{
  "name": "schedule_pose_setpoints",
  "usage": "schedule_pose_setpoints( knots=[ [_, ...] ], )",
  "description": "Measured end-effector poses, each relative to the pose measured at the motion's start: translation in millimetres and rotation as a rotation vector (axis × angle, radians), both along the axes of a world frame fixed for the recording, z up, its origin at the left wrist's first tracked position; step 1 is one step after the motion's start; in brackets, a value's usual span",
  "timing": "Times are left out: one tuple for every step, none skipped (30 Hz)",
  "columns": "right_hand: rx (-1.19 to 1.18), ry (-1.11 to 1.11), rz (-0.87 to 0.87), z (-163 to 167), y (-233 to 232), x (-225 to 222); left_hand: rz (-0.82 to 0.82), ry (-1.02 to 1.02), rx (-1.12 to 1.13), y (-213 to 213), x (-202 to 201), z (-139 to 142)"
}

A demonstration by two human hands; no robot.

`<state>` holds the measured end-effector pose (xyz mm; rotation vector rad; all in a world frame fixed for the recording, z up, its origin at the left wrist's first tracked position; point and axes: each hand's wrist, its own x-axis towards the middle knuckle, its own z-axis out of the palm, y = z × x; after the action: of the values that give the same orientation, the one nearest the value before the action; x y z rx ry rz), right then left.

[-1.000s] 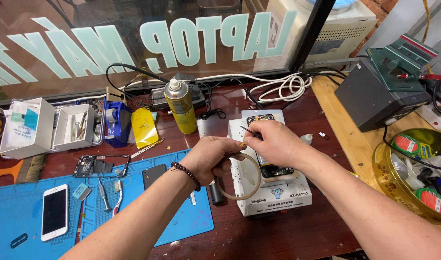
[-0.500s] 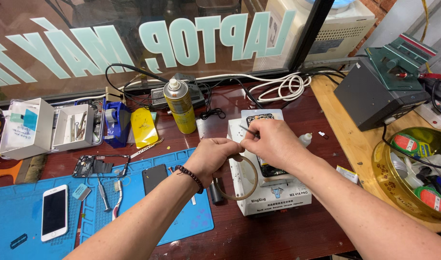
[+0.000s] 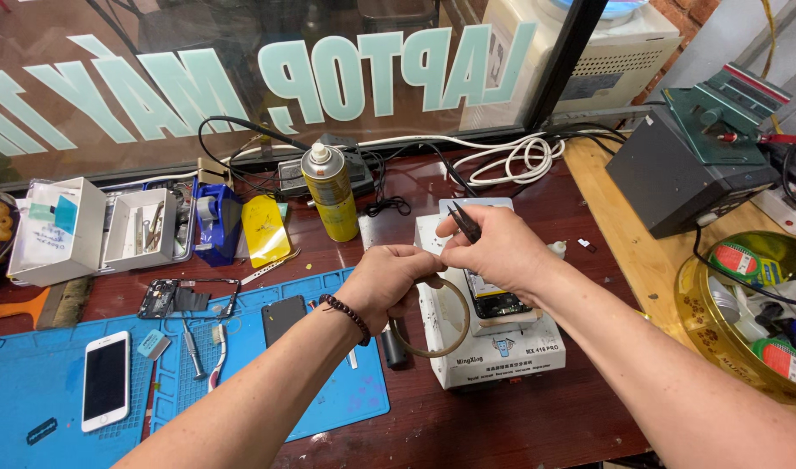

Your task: The person opens a yellow packet and uses tweezers to remove a small component from a disassembled smartphone. They then apply a strip of adhesive tape to the phone's internal frame and place the component back into position.

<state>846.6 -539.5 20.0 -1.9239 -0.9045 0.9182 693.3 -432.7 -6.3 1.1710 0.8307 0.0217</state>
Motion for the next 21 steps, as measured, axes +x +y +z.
schedule_pose_setpoints(
  knots=[
    [0.016,-0.007,0.011,-1.4,-0.5,0.3,-0.015,0.001,0.011,-0.2,-0.5,0.4],
    [0.032,-0.016,0.02,-2.4,-1.4,1.5,-0.018,-0.039,-0.041,-0.2,-0.1,0.8],
    [0.045,-0.011,0.015,-3.4,-1.2,2.0,-0.018,-0.076,-0.091,0.5,-0.6,1.4],
    [0.059,-0.004,0.014,-4.3,-0.5,2.4,-0.016,-0.112,-0.14,1.7,-1.2,1.8],
    [0.073,0.001,0.01,-4.7,-0.8,2.2,-0.014,-0.118,-0.155,1.6,-2.7,1.9],
    [0.057,0.016,-0.004,-4.5,-1.7,2.4,-0.015,-0.124,-0.171,1.1,-3.7,1.5],
    [0.042,0.031,-0.017,-3.7,-2.8,2.5,-0.015,-0.131,-0.186,0.6,-4.4,1.0],
    [0.027,0.047,-0.028,-2.5,-3.5,3.1,-0.007,-0.12,-0.179,0.3,-4.0,0.3],
    [0.004,0.118,-0.044,-0.9,-4.8,2.9,0.002,-0.107,-0.173,-0.5,-4.5,-0.6],
    [-0.019,0.19,-0.061,1.1,-6.2,3.9,0.008,-0.095,-0.167,-1.0,-4.5,-1.7],
    [-0.043,0.258,-0.082,3.2,-7.9,5.0,0.014,-0.103,-0.191,-1.2,-4.3,-2.6],
    [-0.036,0.307,-0.082,5.0,-9.6,6.6,0.02,-0.112,-0.215,-0.6,-4.1,-3.5],
    [-0.027,0.357,-0.081,6.4,-11.5,7.5,0.027,-0.119,-0.237,-0.2,-4.9,-4.3],
    [-0.018,0.407,-0.077,6.6,-12.1,8.4,0.026,-0.118,-0.232,0.1,-5.0,-5.3],
    [-0.006,0.423,-0.091,6.3,-12.5,9.4,0.024,-0.117,-0.228,0.3,-5.0,-6.3],
    [0.005,0.439,-0.108,5.6,-13.9,11.6,0.018,-0.115,-0.225,0.3,-4.2,-7.6],
    [0.015,0.455,-0.126,4.4,-15.7,13.4,0.014,-0.118,-0.227,-0.3,-4.1,-8.9],
    [0.013,0.414,-0.15,2.6,-16.6,16.2,0.011,-0.121,-0.228,0.0,-3.7,-10.3],
    [0.012,0.373,-0.174,0.8,-17.5,20.0,0.008,-0.122,-0.228,0.8,-3.3,-11.7],
    [0.011,0.333,-0.195,-1.2,-18.0,24.7,0.013,-0.12,-0.228,1.7,-2.8,-13.3],
    [-0.017,0.132,-0.15,-3.2,-19.5,29.5,0.019,-0.118,-0.23,2.2,-3.8,-15.2]
  ],
)
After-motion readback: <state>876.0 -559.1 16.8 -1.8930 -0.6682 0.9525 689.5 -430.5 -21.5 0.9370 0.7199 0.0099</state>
